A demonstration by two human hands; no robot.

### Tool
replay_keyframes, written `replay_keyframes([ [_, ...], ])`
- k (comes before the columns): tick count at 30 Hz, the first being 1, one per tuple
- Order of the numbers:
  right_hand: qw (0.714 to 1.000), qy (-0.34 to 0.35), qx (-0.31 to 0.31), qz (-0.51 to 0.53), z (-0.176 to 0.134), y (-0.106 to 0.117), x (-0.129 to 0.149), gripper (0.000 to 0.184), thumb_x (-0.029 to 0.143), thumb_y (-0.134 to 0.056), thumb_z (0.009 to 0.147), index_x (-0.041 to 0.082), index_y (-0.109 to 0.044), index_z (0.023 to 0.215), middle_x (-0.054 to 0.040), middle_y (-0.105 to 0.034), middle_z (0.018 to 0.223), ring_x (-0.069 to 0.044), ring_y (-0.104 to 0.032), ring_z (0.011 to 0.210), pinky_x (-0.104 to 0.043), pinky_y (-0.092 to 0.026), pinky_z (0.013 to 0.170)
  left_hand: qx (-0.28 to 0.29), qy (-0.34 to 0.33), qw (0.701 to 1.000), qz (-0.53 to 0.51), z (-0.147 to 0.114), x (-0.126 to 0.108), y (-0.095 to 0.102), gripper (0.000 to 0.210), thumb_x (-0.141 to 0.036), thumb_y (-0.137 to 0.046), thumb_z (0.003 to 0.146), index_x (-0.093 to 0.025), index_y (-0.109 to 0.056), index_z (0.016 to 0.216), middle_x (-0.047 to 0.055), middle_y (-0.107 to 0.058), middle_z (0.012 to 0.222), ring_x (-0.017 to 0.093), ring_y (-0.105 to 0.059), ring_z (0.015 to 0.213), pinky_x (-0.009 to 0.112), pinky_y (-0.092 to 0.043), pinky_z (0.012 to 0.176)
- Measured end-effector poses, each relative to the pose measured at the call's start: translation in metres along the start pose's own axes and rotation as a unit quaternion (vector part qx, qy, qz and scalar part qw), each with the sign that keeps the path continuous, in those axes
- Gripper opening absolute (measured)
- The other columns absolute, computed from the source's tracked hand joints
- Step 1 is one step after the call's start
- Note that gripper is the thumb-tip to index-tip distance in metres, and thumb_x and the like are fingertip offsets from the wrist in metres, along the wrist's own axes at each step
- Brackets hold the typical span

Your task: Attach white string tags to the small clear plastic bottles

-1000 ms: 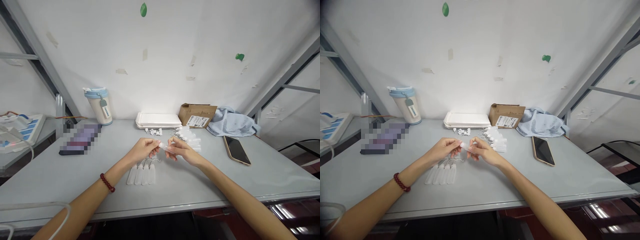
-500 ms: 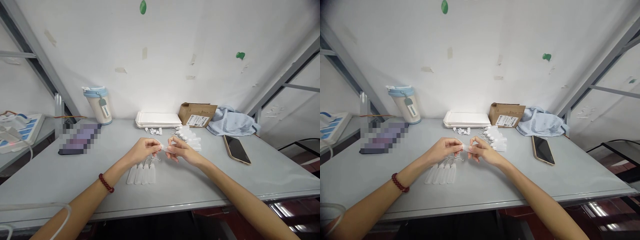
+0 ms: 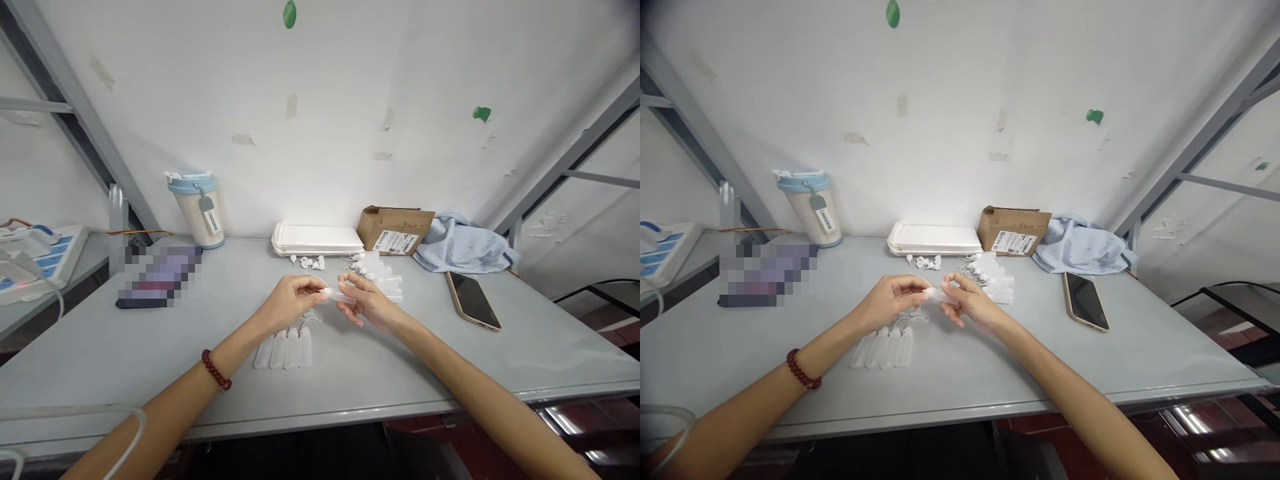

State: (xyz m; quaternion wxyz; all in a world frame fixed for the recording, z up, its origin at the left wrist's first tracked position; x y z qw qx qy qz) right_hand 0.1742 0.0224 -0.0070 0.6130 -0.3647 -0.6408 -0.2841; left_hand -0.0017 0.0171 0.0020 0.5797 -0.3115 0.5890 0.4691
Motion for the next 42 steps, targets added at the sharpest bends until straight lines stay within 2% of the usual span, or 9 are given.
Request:
replay_keyframes([
  [4,1.0,0.019,-0.011,0.005,-0.001,-0.003,0.004,0.028,0.049,-0.049,0.085,0.022,-0.039,0.084,0.0039,-0.055,0.062,-0.007,-0.045,0.044,-0.02,-0.034,0.044,-0.029,0.0,1.0,-0.005,0.0,-0.003,0.001,0.023,-0.034,-0.062,0.074,-0.014,-0.066,0.085,0.005,-0.064,0.083,0.014,-0.055,0.071,0.026,-0.046,0.066],
  [8,0.998,0.05,-0.026,-0.021,-0.001,-0.002,0.007,0.029,0.044,-0.058,0.08,0.022,-0.043,0.091,0.0004,-0.058,0.076,-0.01,-0.052,0.056,-0.021,-0.038,0.047,-0.063,0.01,0.998,-0.009,-0.001,-0.007,0.004,0.021,-0.034,-0.062,0.074,-0.014,-0.066,0.082,0.002,-0.061,0.074,0.011,-0.052,0.063,0.025,-0.045,0.063],
  [13,0.995,0.079,-0.049,-0.048,0.0,0.0,0.005,0.028,0.043,-0.057,0.081,0.021,-0.045,0.094,-0.0008,-0.058,0.078,-0.01,-0.052,0.058,-0.022,-0.039,0.047,-0.078,0.018,0.997,-0.004,-0.002,-0.01,0.003,0.02,-0.033,-0.063,0.073,-0.015,-0.066,0.079,0.001,-0.06,0.07,0.011,-0.051,0.059,0.025,-0.045,0.061],
  [21,0.988,0.106,-0.071,-0.087,0.002,0.002,0.004,0.027,0.043,-0.054,0.083,0.019,-0.049,0.092,-0.0034,-0.063,0.077,-0.01,-0.053,0.055,-0.023,-0.04,0.048,-0.062,0.007,0.998,-0.008,-0.001,-0.006,0.004,0.024,-0.037,-0.064,0.073,-0.015,-0.066,0.081,0.002,-0.062,0.074,0.011,-0.053,0.062,0.026,-0.045,0.064],
  [25,0.985,0.116,-0.089,-0.091,0.0,0.0,0.008,0.027,0.042,-0.057,0.081,0.019,-0.05,0.094,-0.0048,-0.065,0.079,-0.011,-0.054,0.058,-0.024,-0.042,0.049,-0.017,0.051,0.997,-0.049,-0.001,0.0,0.003,0.035,-0.046,-0.054,0.079,-0.013,-0.064,0.074,0.004,-0.061,0.07,0.013,-0.056,0.062,0.028,-0.047,0.063],
  [28,0.984,0.121,-0.094,-0.095,0.0,0.0,0.009,0.028,0.042,-0.058,0.08,0.019,-0.052,0.095,-0.0052,-0.066,0.08,-0.012,-0.055,0.06,-0.024,-0.043,0.05,0.01,0.074,0.994,-0.075,-0.001,0.004,0.001,0.04,-0.049,-0.053,0.079,-0.011,-0.064,0.076,0.005,-0.06,0.068,0.013,-0.056,0.058,0.028,-0.048,0.059],
  [34,0.978,0.129,-0.116,-0.118,0.0,0.003,0.009,0.031,0.041,-0.061,0.077,0.017,-0.058,0.095,-0.0061,-0.069,0.078,-0.012,-0.056,0.055,-0.025,-0.044,0.05,0.003,0.028,0.999,-0.021,-0.001,0.003,0.002,0.033,-0.044,-0.057,0.078,-0.013,-0.067,0.073,0.005,-0.064,0.072,0.013,-0.057,0.063,0.026,-0.048,0.063],
  [42,0.98,0.113,-0.127,-0.104,-0.001,0.002,0.009,0.032,0.042,-0.063,0.075,0.016,-0.061,0.095,-0.0064,-0.07,0.075,-0.011,-0.057,0.051,-0.027,-0.044,0.053,-0.02,-0.004,0.999,0.042,-0.001,0.001,0.003,0.025,-0.037,-0.058,0.077,-0.015,-0.068,0.081,0.003,-0.062,0.072,0.013,-0.055,0.062,0.025,-0.044,0.062],
])
Point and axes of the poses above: each hand's wrist, its own z-axis towards the middle knuckle, its own y-axis out of the back of the hand, x = y × z, the point moved 2 cm from there along z, towards the middle knuckle
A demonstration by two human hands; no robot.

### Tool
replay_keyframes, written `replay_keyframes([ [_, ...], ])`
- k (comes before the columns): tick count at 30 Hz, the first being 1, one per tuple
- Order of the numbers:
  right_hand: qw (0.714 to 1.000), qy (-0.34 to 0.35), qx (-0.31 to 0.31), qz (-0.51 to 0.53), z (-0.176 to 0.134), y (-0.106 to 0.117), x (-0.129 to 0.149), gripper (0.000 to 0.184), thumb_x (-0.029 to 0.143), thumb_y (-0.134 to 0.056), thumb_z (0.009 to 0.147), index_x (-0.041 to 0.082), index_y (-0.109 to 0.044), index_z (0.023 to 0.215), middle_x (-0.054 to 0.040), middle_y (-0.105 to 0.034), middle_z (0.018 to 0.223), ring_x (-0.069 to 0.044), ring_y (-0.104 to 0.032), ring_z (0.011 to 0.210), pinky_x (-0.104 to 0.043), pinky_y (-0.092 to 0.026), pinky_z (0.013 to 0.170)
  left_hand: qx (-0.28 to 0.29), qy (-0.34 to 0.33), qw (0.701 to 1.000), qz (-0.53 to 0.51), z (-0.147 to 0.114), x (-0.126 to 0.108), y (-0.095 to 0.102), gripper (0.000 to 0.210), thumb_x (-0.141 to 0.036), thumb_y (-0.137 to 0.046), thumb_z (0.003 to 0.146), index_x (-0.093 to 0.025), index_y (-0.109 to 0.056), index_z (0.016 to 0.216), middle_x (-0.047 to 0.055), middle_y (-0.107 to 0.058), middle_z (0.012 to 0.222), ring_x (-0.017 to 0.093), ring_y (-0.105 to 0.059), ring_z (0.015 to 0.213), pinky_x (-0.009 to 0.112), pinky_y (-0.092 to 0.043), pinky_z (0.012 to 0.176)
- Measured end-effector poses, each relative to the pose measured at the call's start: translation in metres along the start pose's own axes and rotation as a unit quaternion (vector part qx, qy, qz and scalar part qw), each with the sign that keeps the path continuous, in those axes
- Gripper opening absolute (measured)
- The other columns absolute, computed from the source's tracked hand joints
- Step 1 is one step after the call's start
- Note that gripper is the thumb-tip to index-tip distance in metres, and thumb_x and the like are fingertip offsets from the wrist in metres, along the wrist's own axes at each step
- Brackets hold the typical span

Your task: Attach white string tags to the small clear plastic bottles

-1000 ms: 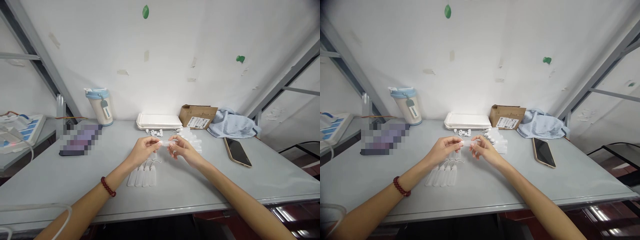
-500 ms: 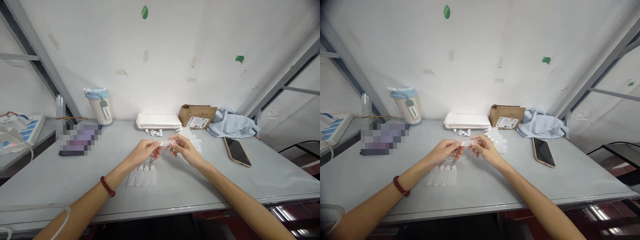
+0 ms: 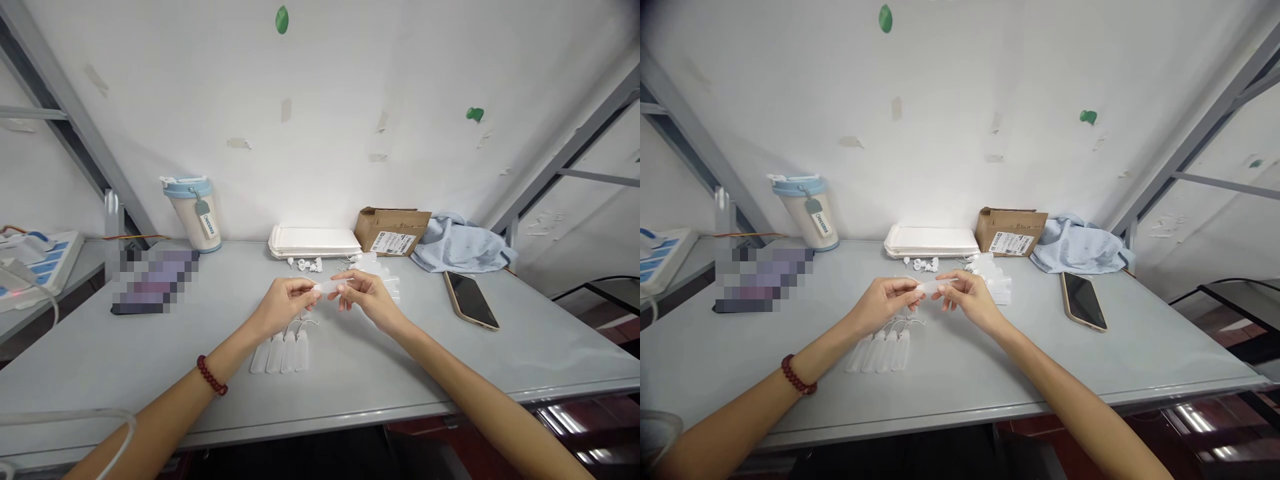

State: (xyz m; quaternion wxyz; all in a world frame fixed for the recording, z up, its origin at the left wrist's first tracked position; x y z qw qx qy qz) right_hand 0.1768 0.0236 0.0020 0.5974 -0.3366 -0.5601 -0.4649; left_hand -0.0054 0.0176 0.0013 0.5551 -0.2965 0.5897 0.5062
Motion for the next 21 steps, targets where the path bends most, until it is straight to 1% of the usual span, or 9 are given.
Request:
replay_keyframes([
  [3,1.0,-0.005,-0.007,0.009,0.0,0.0,0.0,0.033,0.043,-0.064,0.075,0.016,-0.061,0.093,-0.0064,-0.07,0.073,-0.012,-0.057,0.05,-0.027,-0.044,0.053,-0.012,-0.003,1.0,0.004,-0.001,-0.003,-0.001,0.023,-0.037,-0.059,0.077,-0.015,-0.067,0.079,0.002,-0.061,0.071,0.012,-0.053,0.062,0.024,-0.044,0.062],
  [7,1.0,-0.003,-0.022,0.012,0.0,0.001,0.001,0.033,0.044,-0.062,0.076,0.015,-0.062,0.093,-0.0066,-0.069,0.071,-0.012,-0.058,0.052,-0.027,-0.044,0.054,-0.006,0.014,1.0,-0.025,-0.001,-0.005,-0.003,0.029,-0.041,-0.056,0.079,-0.014,-0.066,0.077,0.003,-0.063,0.075,0.012,-0.055,0.063,0.025,-0.046,0.063],
  [9,1.0,0.006,-0.026,0.011,-0.001,0.001,0.002,0.032,0.042,-0.062,0.076,0.015,-0.062,0.094,-0.0068,-0.07,0.073,-0.013,-0.059,0.054,-0.027,-0.044,0.054,0.007,0.03,0.998,-0.047,-0.001,-0.004,-0.005,0.035,-0.045,-0.052,0.081,-0.013,-0.065,0.076,0.005,-0.063,0.076,0.013,-0.056,0.064,0.026,-0.047,0.062],
  [12,1.0,0.018,-0.022,0.006,-0.001,0.001,0.002,0.033,0.042,-0.062,0.077,0.016,-0.062,0.097,-0.0072,-0.07,0.076,-0.014,-0.062,0.059,-0.026,-0.044,0.055,0.044,0.063,0.994,-0.084,0.0,0.001,-0.007,0.042,-0.049,-0.048,0.083,-0.011,-0.065,0.078,0.006,-0.063,0.074,0.014,-0.059,0.064,0.028,-0.047,0.061],
  [15,1.0,0.019,-0.009,-0.004,0.0,0.001,0.0,0.033,0.042,-0.061,0.077,0.016,-0.062,0.097,-0.0074,-0.07,0.077,-0.015,-0.063,0.061,-0.026,-0.045,0.055,0.061,0.083,0.989,-0.102,0.001,0.006,-0.008,0.043,-0.05,-0.047,0.083,-0.01,-0.064,0.08,0.006,-0.062,0.07,0.014,-0.059,0.06,0.029,-0.047,0.06],
  [18,0.999,0.028,0.001,-0.03,0.001,0.001,-0.001,0.031,0.042,-0.059,0.079,0.016,-0.061,0.097,-0.0069,-0.07,0.078,-0.014,-0.062,0.062,-0.026,-0.045,0.056,0.058,0.078,0.99,-0.105,0.0,0.007,-0.007,0.04,-0.047,-0.049,0.082,-0.01,-0.065,0.079,0.004,-0.061,0.068,0.013,-0.058,0.059,0.028,-0.046,0.06],
  [21,0.996,0.05,-0.007,-0.074,-0.001,0.001,-0.001,0.029,0.041,-0.057,0.081,0.016,-0.061,0.096,-0.0051,-0.067,0.076,-0.014,-0.06,0.062,-0.025,-0.044,0.055,0.055,0.066,0.992,-0.089,0.0,0.005,-0.006,0.036,-0.044,-0.053,0.081,-0.011,-0.066,0.075,0.005,-0.063,0.071,0.012,-0.056,0.059,0.026,-0.045,0.059],
])
Point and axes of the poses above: each hand's wrist, its own z-axis towards the middle knuckle, its own y-axis out of the back of the hand, x = y × z, the point moved 2 cm from there along z, towards the middle knuckle
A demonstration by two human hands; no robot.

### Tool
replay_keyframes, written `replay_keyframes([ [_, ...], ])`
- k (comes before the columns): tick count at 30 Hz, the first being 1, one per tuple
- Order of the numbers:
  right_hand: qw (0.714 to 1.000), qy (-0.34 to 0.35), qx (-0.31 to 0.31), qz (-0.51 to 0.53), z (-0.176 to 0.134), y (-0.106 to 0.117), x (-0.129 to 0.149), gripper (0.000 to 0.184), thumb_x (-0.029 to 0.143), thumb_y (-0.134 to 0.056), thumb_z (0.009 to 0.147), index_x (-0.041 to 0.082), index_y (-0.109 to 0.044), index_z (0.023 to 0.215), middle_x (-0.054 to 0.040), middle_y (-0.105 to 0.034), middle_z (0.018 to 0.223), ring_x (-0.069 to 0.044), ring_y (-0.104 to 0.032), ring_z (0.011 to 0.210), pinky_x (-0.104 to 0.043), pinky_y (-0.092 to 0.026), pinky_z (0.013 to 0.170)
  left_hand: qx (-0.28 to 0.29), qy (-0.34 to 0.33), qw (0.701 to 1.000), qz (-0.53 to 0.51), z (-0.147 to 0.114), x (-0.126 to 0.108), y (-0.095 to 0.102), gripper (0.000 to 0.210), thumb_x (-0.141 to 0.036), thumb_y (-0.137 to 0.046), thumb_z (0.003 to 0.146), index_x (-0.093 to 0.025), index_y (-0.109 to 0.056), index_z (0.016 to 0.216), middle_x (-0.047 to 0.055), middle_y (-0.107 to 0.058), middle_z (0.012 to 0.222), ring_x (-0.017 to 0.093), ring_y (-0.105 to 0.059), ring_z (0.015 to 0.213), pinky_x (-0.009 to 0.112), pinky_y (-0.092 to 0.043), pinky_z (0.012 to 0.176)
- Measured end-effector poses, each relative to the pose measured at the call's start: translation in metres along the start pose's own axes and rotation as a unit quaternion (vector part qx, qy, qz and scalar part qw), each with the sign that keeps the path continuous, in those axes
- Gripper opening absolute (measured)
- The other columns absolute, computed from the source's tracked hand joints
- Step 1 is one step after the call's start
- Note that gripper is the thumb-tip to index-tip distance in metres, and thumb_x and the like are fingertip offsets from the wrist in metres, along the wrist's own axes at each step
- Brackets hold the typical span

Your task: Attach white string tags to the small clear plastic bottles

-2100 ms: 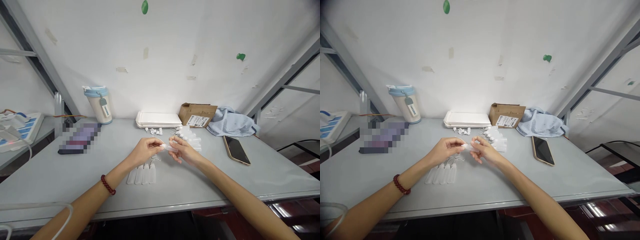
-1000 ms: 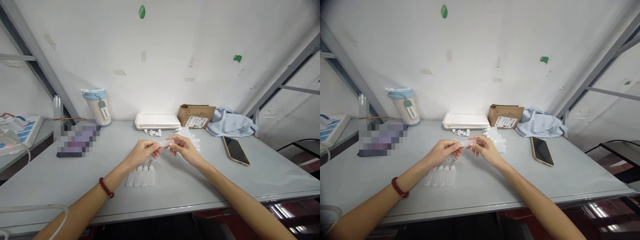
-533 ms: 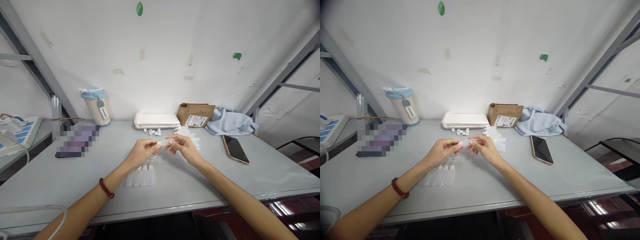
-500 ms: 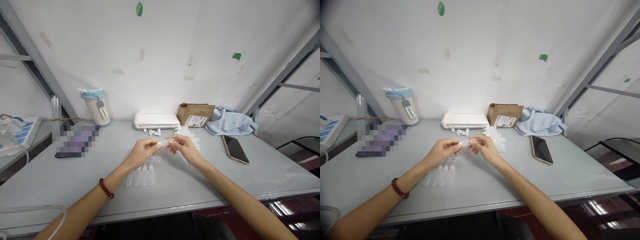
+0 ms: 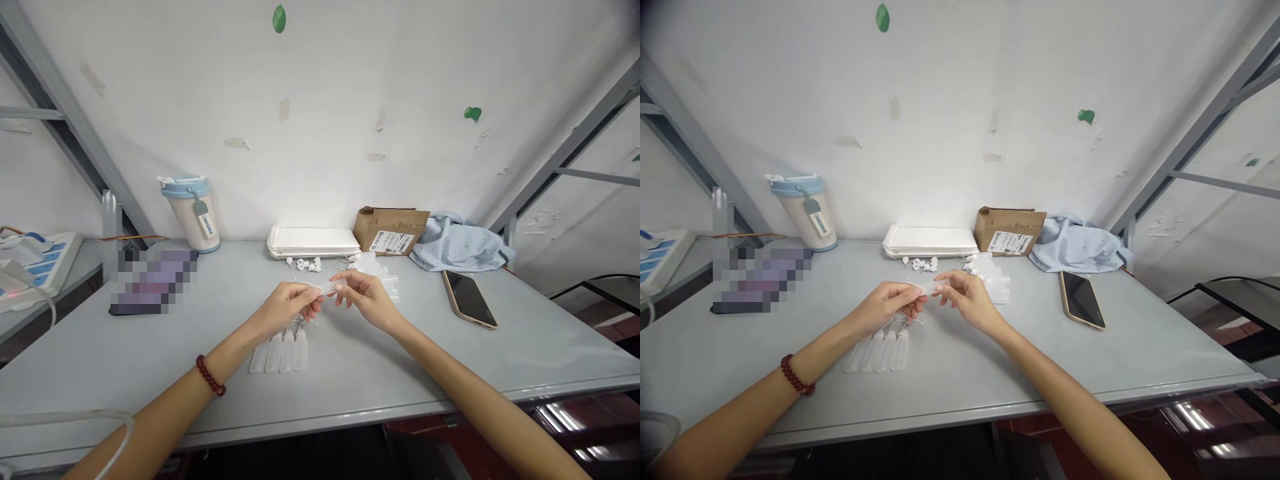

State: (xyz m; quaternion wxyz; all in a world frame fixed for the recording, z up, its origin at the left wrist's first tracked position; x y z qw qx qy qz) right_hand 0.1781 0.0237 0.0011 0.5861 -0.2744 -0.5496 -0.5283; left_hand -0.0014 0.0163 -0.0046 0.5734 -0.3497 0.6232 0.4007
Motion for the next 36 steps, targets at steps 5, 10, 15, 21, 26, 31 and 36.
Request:
replay_keyframes([
  [5,0.999,0.013,-0.011,-0.047,-0.002,-0.001,0.003,0.027,0.04,-0.055,0.082,0.017,-0.061,0.095,-0.0018,-0.063,0.068,-0.011,-0.054,0.055,-0.024,-0.043,0.054,-0.012,-0.004,1.0,-0.002,-0.001,-0.002,-0.001,0.032,-0.04,-0.054,0.081,-0.011,-0.066,0.071,0.004,-0.063,0.069,0.012,-0.056,0.059,0.026,-0.045,0.06],
  [10,0.997,0.008,-0.003,-0.081,-0.004,-0.003,0.006,0.027,0.041,-0.05,0.085,0.016,-0.06,0.09,0.001,-0.058,0.059,-0.01,-0.052,0.05,-0.023,-0.042,0.051,-0.016,-0.02,1.0,-0.002,0.0,-0.002,0.0,0.034,-0.04,-0.055,0.08,-0.012,-0.065,0.063,0.005,-0.064,0.07,0.012,-0.055,0.059,0.026,-0.045,0.06],
  [15,0.993,-0.005,0.0,-0.117,-0.005,-0.003,0.005,0.03,0.043,-0.044,0.088,0.017,-0.056,0.079,0.0017,-0.057,0.055,-0.009,-0.05,0.047,-0.022,-0.039,0.049,-0.023,-0.039,0.998,0.037,-0.002,-0.006,0.002,0.033,-0.039,-0.057,0.079,-0.013,-0.065,0.06,0.003,-0.063,0.065,0.011,-0.054,0.058,0.024,-0.044,0.059],
  [21,0.989,-0.025,0.017,-0.146,-0.004,-0.001,0.006,0.041,0.047,-0.042,0.088,0.017,-0.049,0.06,0.0024,-0.052,0.047,-0.008,-0.044,0.042,-0.022,-0.034,0.046,-0.036,-0.061,0.99,0.121,-0.005,-0.013,0.0,0.029,-0.036,-0.056,0.079,-0.014,-0.066,0.063,0.0,-0.058,0.057,0.011,-0.052,0.056,0.021,-0.041,0.053],
  [26,0.992,-0.029,0.023,-0.122,-0.005,-0.002,0.008,0.047,0.049,-0.039,0.089,0.017,-0.045,0.055,0.002,-0.051,0.047,-0.008,-0.044,0.044,-0.022,-0.035,0.048,-0.044,-0.079,0.99,0.106,-0.005,-0.013,-0.002,0.035,-0.039,-0.051,0.082,-0.014,-0.062,0.061,0.002,-0.06,0.062,0.011,-0.054,0.057,0.022,-0.043,0.055],
  [31,0.987,0.033,0.013,-0.158,-0.004,-0.003,0.006,0.032,0.047,-0.047,0.086,0.017,-0.057,0.082,0.0004,-0.057,0.06,-0.011,-0.051,0.054,-0.023,-0.041,0.052,-0.03,-0.021,0.998,0.045,-0.001,-0.005,-0.002,0.039,-0.044,-0.051,0.081,-0.013,-0.058,0.058,0.001,-0.057,0.058,0.01,-0.053,0.052,0.023,-0.045,0.053],
  [36,0.932,0.196,0.001,-0.306,-0.004,-0.006,0.002,0.027,0.037,-0.039,0.092,0.016,-0.056,0.096,-0.0057,-0.056,0.075,-0.015,-0.05,0.065,-0.027,-0.041,0.059,-0.008,0.012,1.0,0.019,0.0,-0.001,0.0,0.04,-0.048,-0.052,0.08,-0.014,-0.056,0.06,0.001,-0.057,0.06,0.01,-0.052,0.05,0.023,-0.044,0.051],
])
Point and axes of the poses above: each hand's wrist, its own z-axis towards the middle knuckle, its own y-axis out of the back of the hand, x = y × z, the point moved 2 cm from there along z, towards the middle knuckle
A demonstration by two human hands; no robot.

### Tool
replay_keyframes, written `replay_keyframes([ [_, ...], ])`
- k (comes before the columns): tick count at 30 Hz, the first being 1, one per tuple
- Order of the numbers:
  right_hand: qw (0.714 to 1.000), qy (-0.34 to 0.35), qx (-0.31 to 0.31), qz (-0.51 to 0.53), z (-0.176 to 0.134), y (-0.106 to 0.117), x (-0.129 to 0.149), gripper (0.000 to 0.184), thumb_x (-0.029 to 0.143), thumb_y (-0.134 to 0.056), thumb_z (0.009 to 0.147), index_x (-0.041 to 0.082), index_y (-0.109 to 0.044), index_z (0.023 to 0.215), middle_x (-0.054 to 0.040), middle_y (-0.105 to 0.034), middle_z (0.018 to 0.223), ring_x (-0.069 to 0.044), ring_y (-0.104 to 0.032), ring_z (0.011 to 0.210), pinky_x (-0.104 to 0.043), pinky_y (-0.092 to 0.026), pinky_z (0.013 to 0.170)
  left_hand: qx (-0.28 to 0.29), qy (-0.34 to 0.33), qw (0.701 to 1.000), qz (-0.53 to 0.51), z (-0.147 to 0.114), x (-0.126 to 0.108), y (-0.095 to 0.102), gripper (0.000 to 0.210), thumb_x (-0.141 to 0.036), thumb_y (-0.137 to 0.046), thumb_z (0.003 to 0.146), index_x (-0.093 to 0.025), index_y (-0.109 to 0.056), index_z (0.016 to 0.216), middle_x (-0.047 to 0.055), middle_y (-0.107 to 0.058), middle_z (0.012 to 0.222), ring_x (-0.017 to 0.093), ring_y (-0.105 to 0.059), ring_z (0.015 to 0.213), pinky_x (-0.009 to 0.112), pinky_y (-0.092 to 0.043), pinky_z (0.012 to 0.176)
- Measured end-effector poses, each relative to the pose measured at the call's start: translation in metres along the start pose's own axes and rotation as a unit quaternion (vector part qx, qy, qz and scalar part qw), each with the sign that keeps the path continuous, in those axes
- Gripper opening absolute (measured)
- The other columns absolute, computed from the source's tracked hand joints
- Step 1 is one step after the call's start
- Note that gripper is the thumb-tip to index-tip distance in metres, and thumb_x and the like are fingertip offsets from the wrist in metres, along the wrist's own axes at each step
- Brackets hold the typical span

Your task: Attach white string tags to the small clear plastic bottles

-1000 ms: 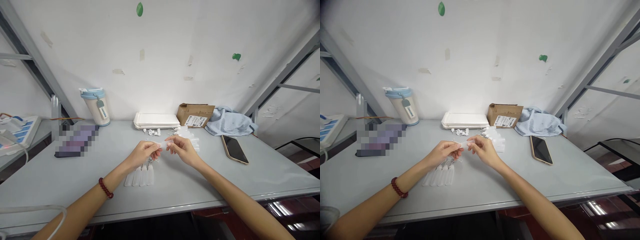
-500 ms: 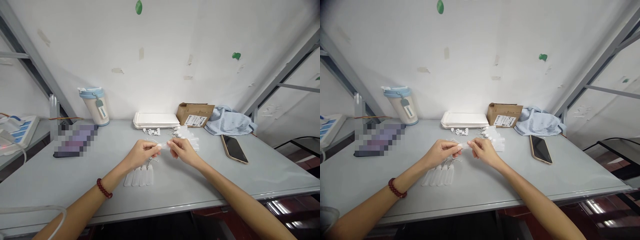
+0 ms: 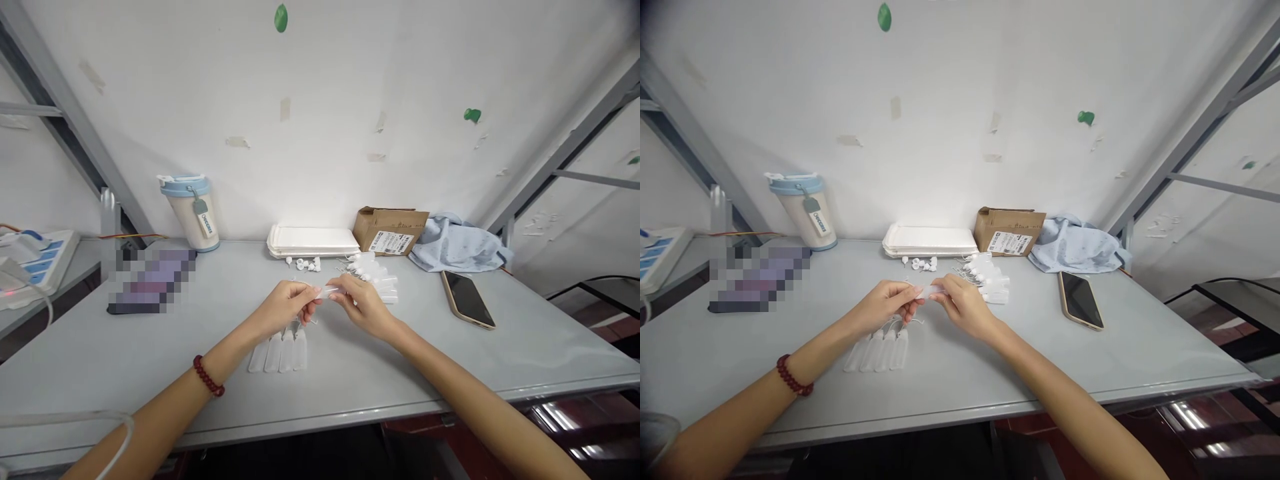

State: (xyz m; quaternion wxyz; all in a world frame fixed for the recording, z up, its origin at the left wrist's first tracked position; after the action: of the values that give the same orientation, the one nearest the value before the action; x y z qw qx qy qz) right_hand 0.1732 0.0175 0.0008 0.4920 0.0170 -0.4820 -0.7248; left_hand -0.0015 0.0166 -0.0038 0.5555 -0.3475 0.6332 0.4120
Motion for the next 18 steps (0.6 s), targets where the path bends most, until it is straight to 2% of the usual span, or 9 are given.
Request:
replay_keyframes([
  [3,0.999,0.03,0.002,-0.032,-0.0012,-0.0011,0.001,0.029,0.033,-0.03,0.094,0.017,-0.053,0.095,-0.0076,-0.054,0.077,-0.018,-0.05,0.07,-0.03,-0.041,0.063,0.029,-0.013,0.999,0.014,-0.0024,-0.0024,-0.0007,0.04,-0.048,-0.052,0.079,-0.014,-0.054,0.057,0.001,-0.056,0.058,0.01,-0.052,0.05,0.024,-0.044,0.051],
  [7,0.999,-0.024,0.045,0.0,-0.0015,-0.0017,0.0015,0.031,0.034,-0.028,0.095,0.018,-0.053,0.087,-0.0053,-0.055,0.074,-0.017,-0.05,0.068,-0.029,-0.039,0.063,0.022,-0.039,0.994,0.103,-0.0063,-0.0069,-0.0036,0.036,-0.043,-0.049,0.082,-0.016,-0.054,0.059,0.0,-0.055,0.056,0.012,-0.054,0.054,0.024,-0.043,0.054],
  [9,0.995,-0.073,0.064,0.028,-0.001,-0.0025,0.0,0.031,0.035,-0.03,0.094,0.018,-0.053,0.082,-0.0038,-0.056,0.073,-0.015,-0.05,0.066,-0.028,-0.038,0.063,-0.008,-0.085,0.976,0.199,-0.0068,-0.0081,-0.0048,0.034,-0.038,-0.046,0.084,-0.017,-0.052,0.058,0.0,-0.055,0.057,0.012,-0.052,0.054,0.024,-0.04,0.054],
  [11,0.988,-0.119,0.077,0.062,-0.0001,-0.0032,-0.0023,0.031,0.035,-0.033,0.093,0.018,-0.054,0.077,-0.0019,-0.056,0.07,-0.014,-0.049,0.064,-0.027,-0.037,0.061,-0.034,-0.144,0.945,0.29,-0.0064,-0.0083,-0.0062,0.034,-0.035,-0.043,0.086,-0.018,-0.05,0.057,-0.001,-0.052,0.055,0.011,-0.047,0.052,0.024,-0.036,0.053],
  [13,0.979,-0.153,0.086,0.1,0.001,-0.0031,-0.004,0.032,0.037,-0.036,0.092,0.017,-0.053,0.073,0.0003,-0.052,0.065,-0.013,-0.046,0.06,-0.025,-0.035,0.058,-0.051,-0.18,0.922,0.338,-0.0058,-0.0077,-0.0073,0.033,-0.034,-0.041,0.087,-0.018,-0.049,0.059,-0.002,-0.049,0.054,0.011,-0.043,0.051,0.025,-0.033,0.054],
  [15,0.973,-0.165,0.091,0.13,0.002,-0.002,-0.004,0.033,0.038,-0.036,0.092,0.017,-0.054,0.073,0.0017,-0.049,0.062,-0.012,-0.044,0.058,-0.024,-0.035,0.056,-0.064,-0.176,0.927,0.326,-0.0051,-0.0071,-0.007,0.032,-0.036,-0.041,0.087,-0.018,-0.049,0.062,-0.002,-0.049,0.055,0.012,-0.044,0.052,0.025,-0.034,0.055],
  [18,0.981,-0.13,0.073,0.122,0.0028,0.0008,-0.0002,0.03,0.038,-0.036,0.092,0.017,-0.056,0.084,-0.001,-0.055,0.071,-0.014,-0.05,0.067,-0.026,-0.038,0.062,-0.049,-0.123,0.962,0.239,-0.0046,-0.006,-0.0061,0.037,-0.041,-0.036,0.088,-0.018,-0.05,0.063,0.0,-0.054,0.059,0.013,-0.05,0.056,0.025,-0.039,0.058],
])
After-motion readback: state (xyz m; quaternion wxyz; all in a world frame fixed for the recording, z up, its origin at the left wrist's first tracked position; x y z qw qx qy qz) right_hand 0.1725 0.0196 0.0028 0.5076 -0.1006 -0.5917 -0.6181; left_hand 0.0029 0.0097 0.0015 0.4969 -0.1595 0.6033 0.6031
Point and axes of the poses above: each hand's wrist, its own z-axis towards the middle knuckle, its own y-axis out of the back of the hand, x = y × z, the point moved 2 cm from there along z, towards the middle knuckle
